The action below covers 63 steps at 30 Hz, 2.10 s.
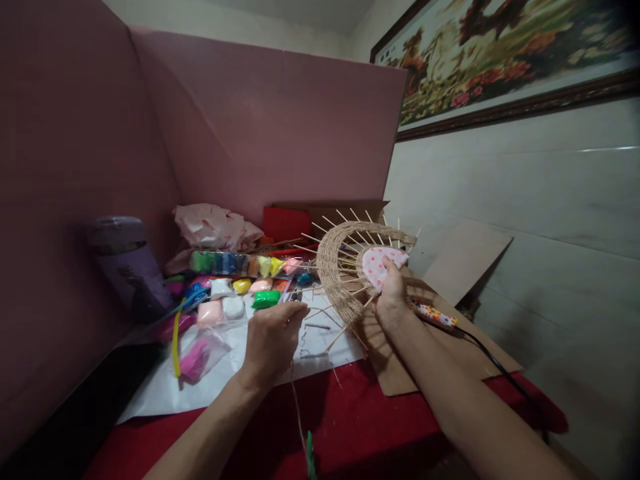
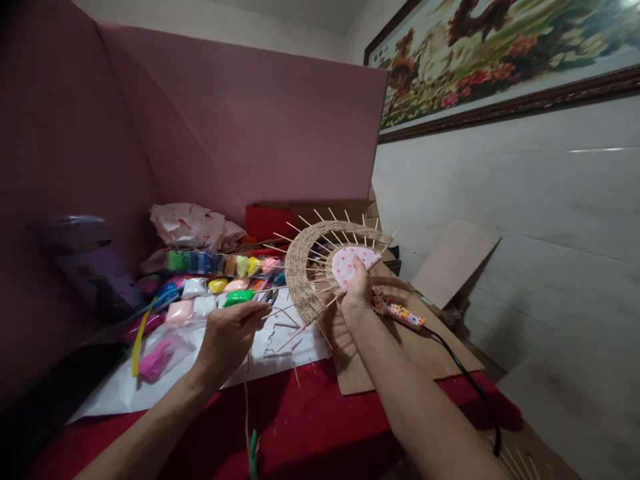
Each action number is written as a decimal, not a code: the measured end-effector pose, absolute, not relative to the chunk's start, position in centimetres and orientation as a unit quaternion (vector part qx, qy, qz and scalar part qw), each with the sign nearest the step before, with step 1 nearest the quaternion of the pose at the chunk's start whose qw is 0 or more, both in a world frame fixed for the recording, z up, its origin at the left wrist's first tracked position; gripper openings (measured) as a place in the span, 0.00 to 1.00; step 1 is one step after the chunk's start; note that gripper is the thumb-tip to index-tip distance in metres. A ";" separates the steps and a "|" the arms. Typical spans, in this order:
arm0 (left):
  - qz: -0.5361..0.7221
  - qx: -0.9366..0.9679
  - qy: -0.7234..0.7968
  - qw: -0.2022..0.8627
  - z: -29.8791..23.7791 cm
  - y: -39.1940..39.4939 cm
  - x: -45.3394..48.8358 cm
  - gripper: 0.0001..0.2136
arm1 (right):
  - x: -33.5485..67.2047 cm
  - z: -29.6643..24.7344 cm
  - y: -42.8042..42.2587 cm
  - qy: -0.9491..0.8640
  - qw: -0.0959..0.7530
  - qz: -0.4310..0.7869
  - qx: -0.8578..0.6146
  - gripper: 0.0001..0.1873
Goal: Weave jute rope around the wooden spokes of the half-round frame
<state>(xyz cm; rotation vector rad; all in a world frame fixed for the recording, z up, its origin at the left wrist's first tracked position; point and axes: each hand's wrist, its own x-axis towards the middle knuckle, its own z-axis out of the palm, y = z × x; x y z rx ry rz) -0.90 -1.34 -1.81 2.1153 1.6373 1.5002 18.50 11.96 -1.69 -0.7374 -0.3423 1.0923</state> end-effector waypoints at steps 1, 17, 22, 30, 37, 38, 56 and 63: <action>0.496 0.676 0.538 0.083 -1.8 -1.4 -0.7 0.07 | 18.4 -1.6 11.8 -0.159 0.773 0.513 -0.337 0.11; 0.537 0.385 0.459 0.594 -2.4 -0.9 0.9 0.13 | 16.5 -2.7 10.7 -0.205 0.754 0.565 -0.264 0.12; 0.544 0.382 0.450 0.597 -2.1 -1.0 0.9 0.12 | 16.3 -2.9 10.6 -0.203 0.739 0.587 -0.260 0.12; 0.573 0.391 0.458 0.556 -2.4 -0.6 0.7 0.14 | 16.5 -3.2 10.8 -0.213 0.723 0.596 -0.278 0.12; 0.561 0.542 0.497 0.379 -3.3 0.1 -0.2 0.14 | 16.6 -2.0 10.4 -0.163 0.740 0.582 -0.297 0.07; 0.555 0.563 0.505 0.345 -3.4 0.2 -0.3 0.13 | 16.6 -1.9 10.3 -0.162 0.738 0.583 -0.298 0.07; 0.553 0.578 0.561 0.211 -2.3 0.7 -2.4 0.12 | 16.6 -2.1 10.2 -0.205 0.705 0.625 -0.265 0.08; 0.523 0.593 0.609 0.062 -2.1 0.7 -3.2 0.12 | 16.6 -1.9 9.9 -0.193 0.690 0.637 -0.284 0.07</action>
